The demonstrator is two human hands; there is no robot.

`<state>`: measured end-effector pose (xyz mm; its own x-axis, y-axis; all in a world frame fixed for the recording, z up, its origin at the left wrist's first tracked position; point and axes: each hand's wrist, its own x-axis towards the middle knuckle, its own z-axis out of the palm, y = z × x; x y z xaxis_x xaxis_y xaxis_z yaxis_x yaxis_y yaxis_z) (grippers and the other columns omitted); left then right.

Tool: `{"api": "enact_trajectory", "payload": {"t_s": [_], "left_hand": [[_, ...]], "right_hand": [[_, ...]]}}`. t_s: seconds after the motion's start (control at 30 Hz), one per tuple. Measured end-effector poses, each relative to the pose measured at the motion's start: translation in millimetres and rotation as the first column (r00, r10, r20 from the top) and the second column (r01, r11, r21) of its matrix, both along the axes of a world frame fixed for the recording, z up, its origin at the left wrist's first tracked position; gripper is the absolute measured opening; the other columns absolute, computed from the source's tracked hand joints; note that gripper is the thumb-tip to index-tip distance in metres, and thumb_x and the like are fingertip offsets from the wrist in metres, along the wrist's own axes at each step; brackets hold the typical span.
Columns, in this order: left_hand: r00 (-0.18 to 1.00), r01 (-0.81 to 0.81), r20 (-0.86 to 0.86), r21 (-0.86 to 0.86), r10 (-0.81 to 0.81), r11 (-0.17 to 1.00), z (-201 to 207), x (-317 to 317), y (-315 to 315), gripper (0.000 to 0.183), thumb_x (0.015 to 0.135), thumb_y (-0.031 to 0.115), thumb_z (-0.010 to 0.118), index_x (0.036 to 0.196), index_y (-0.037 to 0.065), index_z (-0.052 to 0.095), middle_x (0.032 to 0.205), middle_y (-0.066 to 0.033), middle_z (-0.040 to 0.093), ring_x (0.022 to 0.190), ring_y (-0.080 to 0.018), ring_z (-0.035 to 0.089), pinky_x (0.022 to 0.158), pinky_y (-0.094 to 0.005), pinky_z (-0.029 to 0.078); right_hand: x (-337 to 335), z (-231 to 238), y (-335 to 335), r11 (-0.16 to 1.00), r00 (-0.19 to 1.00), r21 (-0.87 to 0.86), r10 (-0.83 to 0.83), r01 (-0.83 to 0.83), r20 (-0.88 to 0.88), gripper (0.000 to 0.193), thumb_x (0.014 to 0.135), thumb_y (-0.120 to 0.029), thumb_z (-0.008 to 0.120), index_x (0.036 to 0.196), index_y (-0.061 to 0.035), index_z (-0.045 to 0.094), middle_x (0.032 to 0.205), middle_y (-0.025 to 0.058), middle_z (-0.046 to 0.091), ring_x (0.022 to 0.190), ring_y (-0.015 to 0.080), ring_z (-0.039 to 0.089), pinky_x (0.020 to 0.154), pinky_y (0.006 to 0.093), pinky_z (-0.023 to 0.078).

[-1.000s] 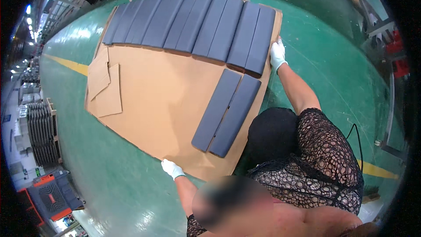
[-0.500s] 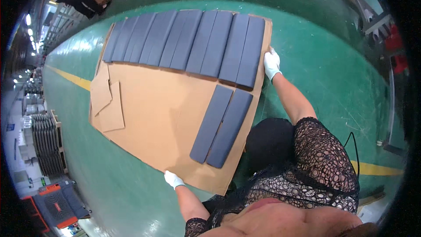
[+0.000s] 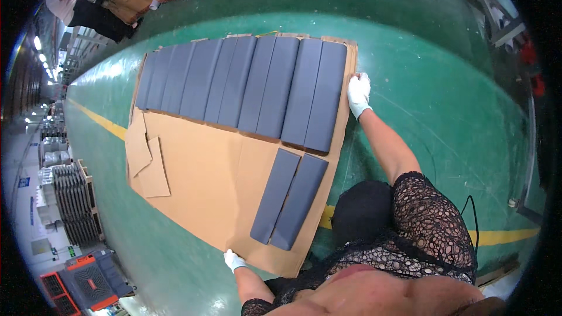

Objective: The person folds cardboard on a pallet, retrieves grey metal parts from a table, stacks the parts in rows onto the pallet, and places cardboard sheets over the stacked parts.

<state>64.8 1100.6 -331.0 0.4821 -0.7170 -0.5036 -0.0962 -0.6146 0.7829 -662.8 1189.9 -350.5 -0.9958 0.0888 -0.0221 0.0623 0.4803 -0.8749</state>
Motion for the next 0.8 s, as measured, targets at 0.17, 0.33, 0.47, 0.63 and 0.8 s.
{"api": "enact_trajectory", "payload": {"t_s": [0.17, 0.33, 0.47, 0.63, 0.8], "left_hand": [[0.998, 0.048, 0.028, -0.035, -0.047, 0.998, 0, 10, 1, 0.03, 0.079, 0.006, 0.045, 0.108, 0.0, 0.049, 0.106, -0.0132, 0.054, 0.096, -0.0268, 0.054, 0.086, -0.0405, 0.044], [0.995, 0.094, -0.034, -0.116, -0.099, 0.989, -1, 15, 7, 0.031, 0.078, 0.007, 0.045, 0.109, 0.001, 0.049, 0.105, -0.0131, 0.054, 0.095, -0.0265, 0.054, 0.086, -0.0399, 0.043], [1.0, 0.009, 0.011, -0.061, -0.008, 0.998, 4, -1, 9, 0.033, 0.079, 0.007, 0.045, 0.111, 0.002, 0.049, 0.109, -0.0136, 0.053, 0.096, -0.0269, 0.053, 0.085, -0.0413, 0.044], [1.0, -0.009, 0.014, -0.037, 0.01, 0.999, 12, -7, 9, 0.034, 0.08, 0.01, 0.045, 0.113, 0.002, 0.048, 0.11, -0.0139, 0.053, 0.098, -0.0275, 0.053, 0.084, -0.0425, 0.045], [0.979, 0.202, 0.054, -0.066, -0.199, 0.977, 12, -7, 11, 0.039, 0.081, 0.01, 0.044, 0.119, -0.001, 0.045, 0.114, -0.0155, 0.052, 0.1, -0.0269, 0.053, 0.088, -0.0392, 0.043]], "right_hand": [[5, 3, 0, 1.0, 0.998, -0.003, 0.019, -0.019, 0.054, 0.021, 0.084, -0.017, 0.049, 0.089, 0.0012, 0.057, 0.093, 0.0216, 0.059, 0.09, 0.0345, 0.056, 0.082, 0.0406, 0.043], [8, 13, 2, 0.995, 0.997, 0.088, 0.033, -0.039, 0.073, 0.022, 0.084, -0.018, 0.049, 0.091, 0.0007, 0.057, 0.095, 0.0223, 0.059, 0.092, 0.0352, 0.056, 0.082, 0.0409, 0.044], [7, 19, 7, 0.989, 0.995, 0.12, 0.092, -0.089, -0.026, 0.022, 0.084, -0.019, 0.05, 0.09, 0.0014, 0.057, 0.094, 0.023, 0.058, 0.091, 0.0352, 0.056, 0.082, 0.0415, 0.044], [-2, 6, 11, 0.989, 0.99, 0.051, 0.142, -0.141, -0.024, 0.023, 0.084, -0.019, 0.052, 0.092, 0.0019, 0.058, 0.096, 0.0231, 0.058, 0.092, 0.0352, 0.057, 0.082, 0.0412, 0.044], [-11, -12, 8, 0.999, 0.999, 0.031, 0.03, -0.029, -0.045, 0.023, 0.084, -0.018, 0.048, 0.089, 0.0023, 0.058, 0.085, 0.0214, 0.06, 0.084, 0.0348, 0.057, 0.077, 0.0398, 0.044]]}}
